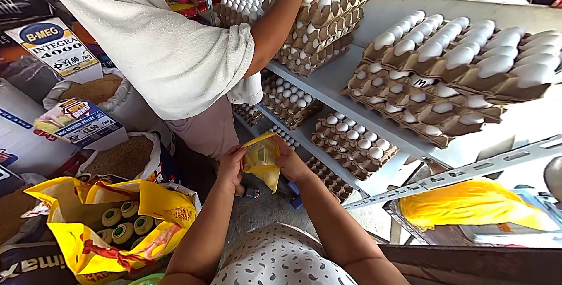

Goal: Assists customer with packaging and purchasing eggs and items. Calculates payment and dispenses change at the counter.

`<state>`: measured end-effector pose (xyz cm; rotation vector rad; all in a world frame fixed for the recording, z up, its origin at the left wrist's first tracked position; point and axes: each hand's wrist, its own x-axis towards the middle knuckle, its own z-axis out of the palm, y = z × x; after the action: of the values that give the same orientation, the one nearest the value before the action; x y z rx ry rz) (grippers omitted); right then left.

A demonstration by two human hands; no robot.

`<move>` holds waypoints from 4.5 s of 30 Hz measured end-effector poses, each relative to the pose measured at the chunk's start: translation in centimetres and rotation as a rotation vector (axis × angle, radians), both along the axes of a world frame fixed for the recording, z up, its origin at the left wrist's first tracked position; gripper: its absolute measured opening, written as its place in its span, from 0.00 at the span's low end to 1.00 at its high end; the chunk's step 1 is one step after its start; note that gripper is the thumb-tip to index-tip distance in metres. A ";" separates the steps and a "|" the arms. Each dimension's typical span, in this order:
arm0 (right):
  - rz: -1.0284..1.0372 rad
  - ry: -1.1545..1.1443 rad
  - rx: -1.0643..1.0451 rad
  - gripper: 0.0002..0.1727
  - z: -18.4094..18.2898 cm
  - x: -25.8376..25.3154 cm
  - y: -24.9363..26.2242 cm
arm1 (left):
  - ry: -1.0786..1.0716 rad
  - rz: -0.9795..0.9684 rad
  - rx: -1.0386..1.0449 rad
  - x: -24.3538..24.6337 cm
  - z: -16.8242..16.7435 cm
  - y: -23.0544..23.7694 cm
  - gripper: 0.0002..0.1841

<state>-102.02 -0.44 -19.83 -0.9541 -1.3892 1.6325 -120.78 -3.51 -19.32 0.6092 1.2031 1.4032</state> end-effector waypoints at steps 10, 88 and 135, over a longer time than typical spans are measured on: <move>0.036 0.054 -0.048 0.55 1.0 -0.6 0.5 | 0.005 0.048 0.001 -0.1 0.3 0.5 0.07; 0.093 0.137 0.027 0.48 1.5 -2.6 1.7 | -0.387 0.050 0.145 -1.6 -0.6 0.3 0.12; 0.019 0.163 0.110 0.42 1.2 -3.8 2.3 | -0.334 0.073 0.119 -1.7 -1.6 0.3 0.09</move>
<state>-105.79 1.86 -18.62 -0.7293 -1.3650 1.5928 -122.47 -3.24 -20.91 0.3950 0.8884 1.5754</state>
